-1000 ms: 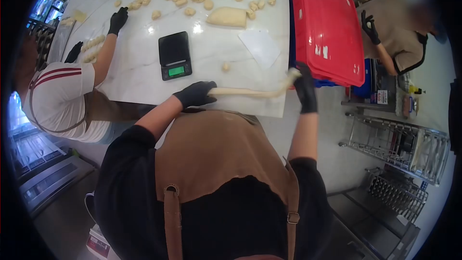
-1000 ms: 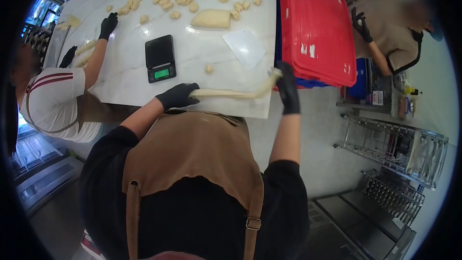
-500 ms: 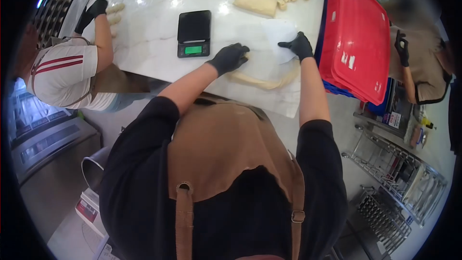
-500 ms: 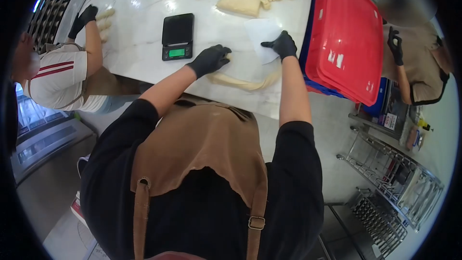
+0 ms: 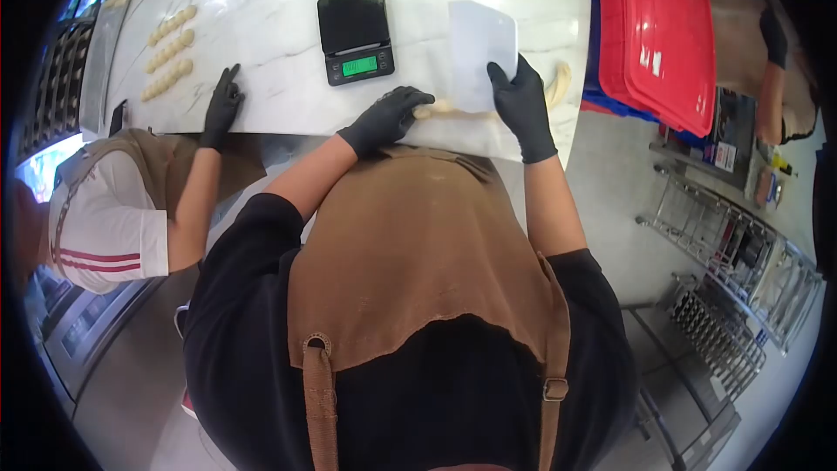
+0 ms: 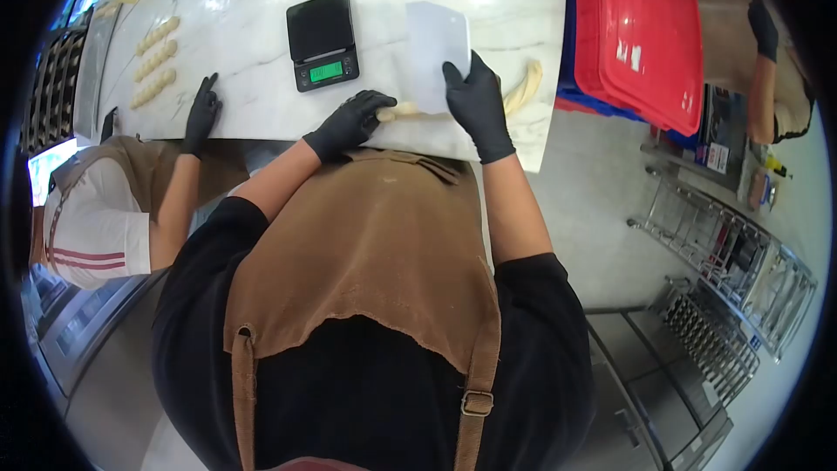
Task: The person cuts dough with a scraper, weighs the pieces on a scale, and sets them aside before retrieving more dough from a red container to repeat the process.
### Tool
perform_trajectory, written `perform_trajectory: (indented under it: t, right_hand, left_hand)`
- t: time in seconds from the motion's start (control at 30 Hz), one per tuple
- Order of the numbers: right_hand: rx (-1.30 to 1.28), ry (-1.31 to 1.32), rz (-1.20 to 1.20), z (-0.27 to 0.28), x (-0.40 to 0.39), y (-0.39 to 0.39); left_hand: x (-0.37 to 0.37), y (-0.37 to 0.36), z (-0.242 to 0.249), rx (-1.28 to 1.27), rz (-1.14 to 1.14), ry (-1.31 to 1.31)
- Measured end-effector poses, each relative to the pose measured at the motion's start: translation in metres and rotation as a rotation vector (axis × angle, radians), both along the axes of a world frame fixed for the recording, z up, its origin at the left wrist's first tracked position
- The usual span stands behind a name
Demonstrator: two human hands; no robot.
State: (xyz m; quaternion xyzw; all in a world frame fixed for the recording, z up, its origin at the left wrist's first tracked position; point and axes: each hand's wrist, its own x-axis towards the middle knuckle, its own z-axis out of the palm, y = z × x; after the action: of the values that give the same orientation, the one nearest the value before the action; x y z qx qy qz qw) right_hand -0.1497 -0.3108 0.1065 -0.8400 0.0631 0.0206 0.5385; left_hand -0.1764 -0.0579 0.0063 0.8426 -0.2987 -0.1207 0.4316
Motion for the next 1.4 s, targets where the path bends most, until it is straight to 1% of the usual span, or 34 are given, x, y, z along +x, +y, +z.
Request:
perform_trajectory:
  t: [0.07, 0.1, 0.2, 0.23, 0.27, 0.3, 0.33, 0.37, 0.4, 0.43, 0.5, 0.53, 0.57, 0.6, 0.63, 0.7, 0.77, 0.8, 0.83, 0.87, 0.97, 1.0, 1.07, 1.1, 1.13, 1.17, 1.23, 1.27, 1.37, 1.4]
  right_hand:
    - [-0.075, 0.007, -0.019, 0.018, -0.005, 0.028]
    - [-0.161, -0.007, -0.009, 0.013, -0.007, 0.037]
    - [-0.438, -0.064, 0.004, -0.016, -0.002, 0.064]
    - [-0.471, -0.074, 0.005, -0.031, 0.003, 0.072]
    - [-0.478, -0.053, -0.053, -0.042, 0.008, 0.071]
    - [-0.484, -0.031, -0.105, -0.032, 0.013, 0.074]
    - [-0.448, -0.152, -0.129, -0.021, 0.013, 0.076]
    - [-0.394, -0.105, -0.118, -0.009, 0.015, 0.076]
    - [-0.458, -0.122, -0.089, -0.009, 0.015, 0.079]
    - [-0.519, -0.137, -0.066, -0.011, 0.013, 0.082]
    - [-0.615, -0.057, -0.019, -0.033, 0.011, 0.094]
    - [-0.573, -0.122, -0.101, -0.035, 0.014, 0.093]
    - [-0.552, -0.111, -0.162, -0.035, 0.016, 0.089]
    - [-0.483, -0.123, -0.132, -0.021, 0.015, 0.087]
    - [-0.411, -0.129, -0.105, -0.012, 0.010, 0.086]
    - [-0.602, -0.123, -0.061, -0.040, -0.002, 0.090]
    - [-0.516, -0.114, -0.197, -0.052, -0.003, 0.089]
    - [-0.425, -0.142, -0.214, -0.038, -0.001, 0.087]
    - [-0.327, -0.162, -0.230, -0.018, 0.000, 0.087]
    - [-0.354, -0.125, -0.131, -0.009, -0.002, 0.082]
    - [-0.605, -0.028, -0.012, -0.039, -0.020, 0.096]
    - [-0.594, -0.112, -0.104, -0.037, -0.019, 0.099]
    - [-0.442, -0.087, -0.155, -0.023, -0.013, 0.085]
    - [-0.361, -0.069, -0.181, -0.008, -0.013, 0.083]
    - [-0.337, -0.083, -0.109, 0.002, -0.018, 0.081]
    - [-0.400, -0.070, -0.060, -0.009, -0.023, 0.083]
    - [-0.533, -0.050, 0.036, -0.050, -0.039, 0.092]
    - [-0.488, -0.087, -0.019, -0.061, -0.041, 0.091]
    - [-0.400, -0.165, -0.255, -0.021, -0.026, 0.069]
    - [-0.315, -0.151, -0.253, -0.027, -0.019, 0.045]
  left_hand:
    - [-0.005, 0.012, -0.010, -0.007, -0.073, -0.133]
    - [-0.005, 0.015, -0.014, -0.016, -0.111, -0.204]
    - [-0.007, 0.021, -0.025, -0.053, -0.129, -0.270]
    - [-0.009, 0.023, -0.029, -0.070, -0.131, -0.293]
    - [-0.002, 0.029, -0.035, -0.024, -0.202, -0.397]
    - [-0.005, 0.028, -0.032, -0.025, -0.137, -0.304]
    - [-0.007, 0.025, -0.029, -0.023, -0.072, -0.213]
    - [-0.008, 0.022, -0.024, -0.020, -0.003, -0.125]
    - [-0.007, 0.023, -0.019, 0.038, -0.014, -0.189]
    - [-0.006, 0.025, -0.019, 0.058, -0.035, -0.196]
    - [-0.005, 0.028, -0.021, 0.096, -0.091, -0.205]
    - [-0.004, 0.029, -0.024, 0.009, -0.091, -0.278]
    - [-0.004, 0.031, -0.028, -0.076, -0.083, -0.350]
    - [-0.005, 0.033, -0.031, -0.157, -0.074, -0.421]
    - [-0.007, 0.036, -0.035, -0.155, -0.093, -0.388]
    - [-0.010, 0.039, -0.040, -0.151, -0.143, -0.329]
    - [-0.015, 0.042, -0.049, -0.109, -0.090, -0.304]
    - [-0.015, 0.042, -0.053, -0.087, -0.049, -0.294]
    - [-0.015, 0.041, -0.046, -0.063, -0.042, -0.318]
    - [-0.016, 0.042, -0.038, -0.035, -0.050, -0.332]
    - [-0.012, 0.043, -0.033, -0.009, -0.081, -0.324]
    - [-0.011, 0.043, -0.032, 0.012, -0.101, -0.315]
    - [-0.010, 0.042, -0.032, 0.036, -0.112, -0.310]
    - [-0.011, 0.044, -0.027, 0.042, -0.112, -0.310]
    - [-0.012, 0.046, -0.023, 0.049, -0.117, -0.313]
    - [-0.014, 0.046, -0.024, 0.031, -0.105, -0.310]
    - [-0.016, 0.044, -0.028, -0.015, -0.085, -0.309]
    - [-0.015, 0.049, -0.028, -0.006, -0.115, -0.226]
    - [0.016, 0.063, -0.011, -0.113, 0.232, -0.284]
    - [0.034, 0.068, 0.010, -0.188, 0.350, -0.231]
